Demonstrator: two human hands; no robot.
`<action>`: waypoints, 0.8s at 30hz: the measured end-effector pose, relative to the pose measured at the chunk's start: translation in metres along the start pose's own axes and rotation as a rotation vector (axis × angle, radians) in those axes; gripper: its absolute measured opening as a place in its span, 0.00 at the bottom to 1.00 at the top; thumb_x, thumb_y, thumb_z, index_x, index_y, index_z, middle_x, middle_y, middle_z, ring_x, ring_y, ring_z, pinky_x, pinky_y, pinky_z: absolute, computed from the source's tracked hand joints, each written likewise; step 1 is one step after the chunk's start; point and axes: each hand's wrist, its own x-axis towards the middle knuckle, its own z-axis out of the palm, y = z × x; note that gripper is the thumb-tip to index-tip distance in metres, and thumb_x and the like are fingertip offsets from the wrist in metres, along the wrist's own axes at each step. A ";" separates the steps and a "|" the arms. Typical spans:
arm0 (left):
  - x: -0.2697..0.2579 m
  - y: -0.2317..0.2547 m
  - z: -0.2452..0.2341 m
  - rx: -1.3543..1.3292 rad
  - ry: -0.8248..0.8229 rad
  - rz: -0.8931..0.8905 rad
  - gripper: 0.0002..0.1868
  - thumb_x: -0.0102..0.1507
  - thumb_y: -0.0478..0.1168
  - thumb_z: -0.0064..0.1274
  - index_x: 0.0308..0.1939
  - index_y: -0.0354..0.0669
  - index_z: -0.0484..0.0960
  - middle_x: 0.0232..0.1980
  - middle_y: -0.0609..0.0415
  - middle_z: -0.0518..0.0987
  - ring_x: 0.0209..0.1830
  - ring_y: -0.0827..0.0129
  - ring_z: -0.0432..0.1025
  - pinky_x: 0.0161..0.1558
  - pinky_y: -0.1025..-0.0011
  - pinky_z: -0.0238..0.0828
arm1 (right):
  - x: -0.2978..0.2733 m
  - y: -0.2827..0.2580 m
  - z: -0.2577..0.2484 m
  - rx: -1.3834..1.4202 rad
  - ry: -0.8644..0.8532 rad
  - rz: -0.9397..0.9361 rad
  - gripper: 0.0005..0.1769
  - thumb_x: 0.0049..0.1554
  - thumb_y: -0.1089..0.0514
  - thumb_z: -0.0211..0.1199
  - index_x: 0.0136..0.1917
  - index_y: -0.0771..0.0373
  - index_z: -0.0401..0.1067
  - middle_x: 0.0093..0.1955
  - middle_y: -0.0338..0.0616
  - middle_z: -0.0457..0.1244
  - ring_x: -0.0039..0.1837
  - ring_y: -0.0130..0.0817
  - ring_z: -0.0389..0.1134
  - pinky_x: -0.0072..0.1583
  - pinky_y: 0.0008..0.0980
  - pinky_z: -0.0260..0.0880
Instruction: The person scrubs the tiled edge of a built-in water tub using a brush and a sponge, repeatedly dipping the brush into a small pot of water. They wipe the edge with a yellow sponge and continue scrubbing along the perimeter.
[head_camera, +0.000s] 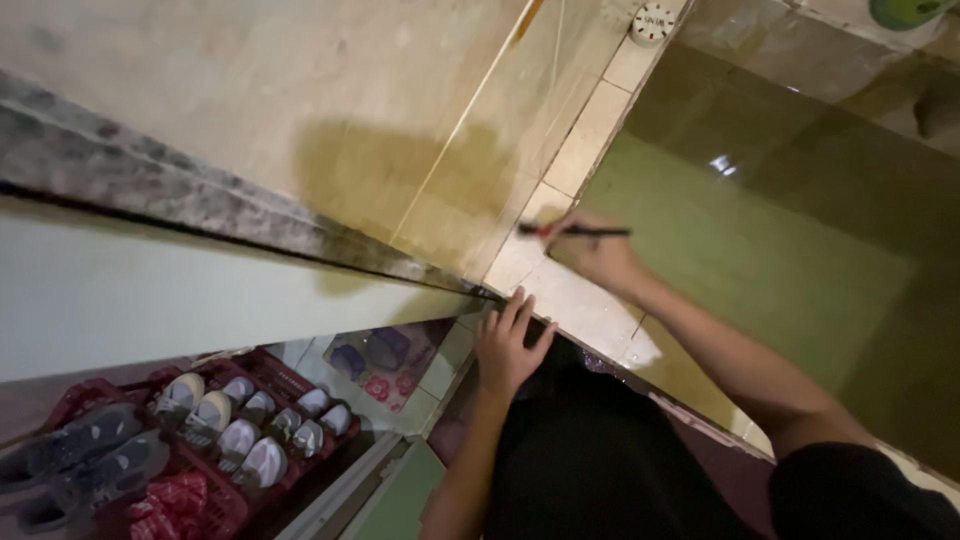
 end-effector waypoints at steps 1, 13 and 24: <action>0.001 -0.002 0.000 0.000 -0.007 -0.012 0.27 0.59 0.55 0.66 0.54 0.42 0.86 0.64 0.52 0.79 0.44 0.53 0.74 0.50 0.56 0.73 | 0.006 0.005 -0.009 -0.065 0.111 0.072 0.04 0.60 0.64 0.70 0.49 0.64 0.76 0.50 0.49 0.72 0.52 0.36 0.72 0.53 0.33 0.72; 0.012 -0.022 -0.017 0.060 0.039 -0.039 0.33 0.59 0.56 0.64 0.59 0.34 0.82 0.66 0.48 0.78 0.49 0.50 0.77 0.48 0.57 0.73 | -0.032 -0.016 0.020 0.003 -0.047 0.055 0.07 0.57 0.66 0.68 0.50 0.64 0.75 0.54 0.50 0.71 0.56 0.34 0.74 0.55 0.32 0.78; -0.028 -0.014 -0.025 -0.137 -0.053 -0.071 0.29 0.60 0.50 0.64 0.60 0.38 0.82 0.67 0.49 0.78 0.48 0.52 0.74 0.50 0.58 0.70 | 0.010 0.007 0.020 -0.214 0.235 0.019 0.05 0.60 0.68 0.67 0.50 0.69 0.75 0.50 0.53 0.71 0.51 0.37 0.74 0.52 0.32 0.74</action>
